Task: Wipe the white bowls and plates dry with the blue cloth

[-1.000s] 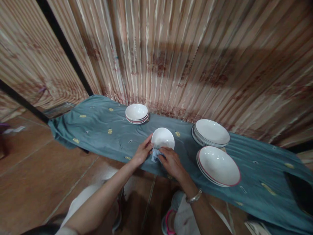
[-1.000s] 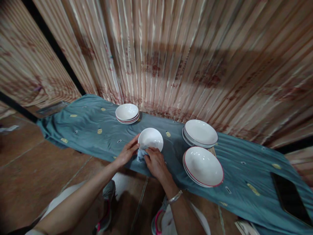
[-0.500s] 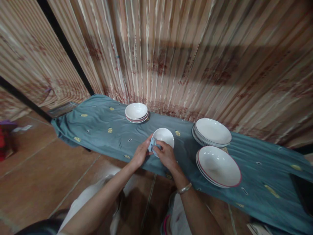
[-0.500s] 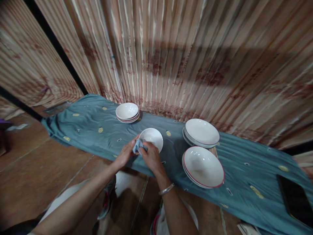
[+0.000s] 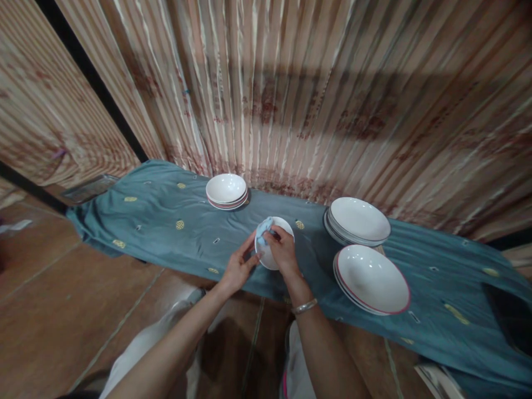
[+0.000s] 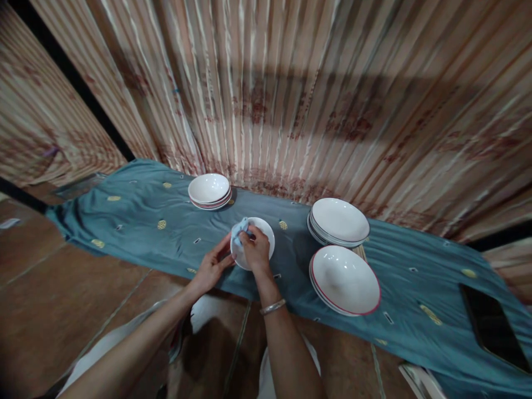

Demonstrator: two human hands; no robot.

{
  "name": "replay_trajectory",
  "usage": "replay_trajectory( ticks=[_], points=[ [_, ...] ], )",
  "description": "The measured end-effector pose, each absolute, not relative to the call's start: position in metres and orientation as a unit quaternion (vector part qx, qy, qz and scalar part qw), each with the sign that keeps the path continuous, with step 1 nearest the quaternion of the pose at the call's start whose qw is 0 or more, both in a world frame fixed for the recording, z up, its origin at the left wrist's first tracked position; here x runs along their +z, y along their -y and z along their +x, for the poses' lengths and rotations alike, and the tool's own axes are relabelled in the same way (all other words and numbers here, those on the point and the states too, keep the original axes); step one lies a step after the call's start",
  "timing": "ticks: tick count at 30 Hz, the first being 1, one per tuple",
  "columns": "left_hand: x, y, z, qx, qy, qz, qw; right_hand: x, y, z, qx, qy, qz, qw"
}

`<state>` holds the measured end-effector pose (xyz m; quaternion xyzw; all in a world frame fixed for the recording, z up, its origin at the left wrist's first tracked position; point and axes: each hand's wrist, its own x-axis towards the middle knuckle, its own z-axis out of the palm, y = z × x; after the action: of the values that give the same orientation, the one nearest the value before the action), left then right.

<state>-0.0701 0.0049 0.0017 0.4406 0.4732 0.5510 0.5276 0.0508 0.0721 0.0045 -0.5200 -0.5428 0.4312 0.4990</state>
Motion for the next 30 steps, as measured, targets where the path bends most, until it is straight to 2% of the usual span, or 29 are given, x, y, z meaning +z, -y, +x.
replay_trajectory(
  ticks=[5,13,20,26,30],
  points=[
    [0.002,-0.003,-0.07,0.554,-0.463,0.425,0.546,-0.006,-0.078,0.05,0.439,0.51,-0.512,0.534],
    [-0.001,-0.008,-0.078,0.549,-0.452,0.372,0.596,-0.016,-0.072,0.042,0.429,0.621,-0.459,0.469],
    [-0.003,-0.014,-0.086,0.535,-0.444,0.354,0.625,-0.011,-0.068,0.069,0.426,0.746,-0.375,0.348],
    [-0.001,-0.02,-0.092,0.519,-0.452,0.371,0.624,0.003,-0.06,0.089,0.328,0.83,-0.393,0.223],
    [-0.001,-0.023,-0.095,0.508,-0.459,0.381,0.622,0.003,-0.057,0.085,0.309,0.832,-0.401,0.225]
  ],
)
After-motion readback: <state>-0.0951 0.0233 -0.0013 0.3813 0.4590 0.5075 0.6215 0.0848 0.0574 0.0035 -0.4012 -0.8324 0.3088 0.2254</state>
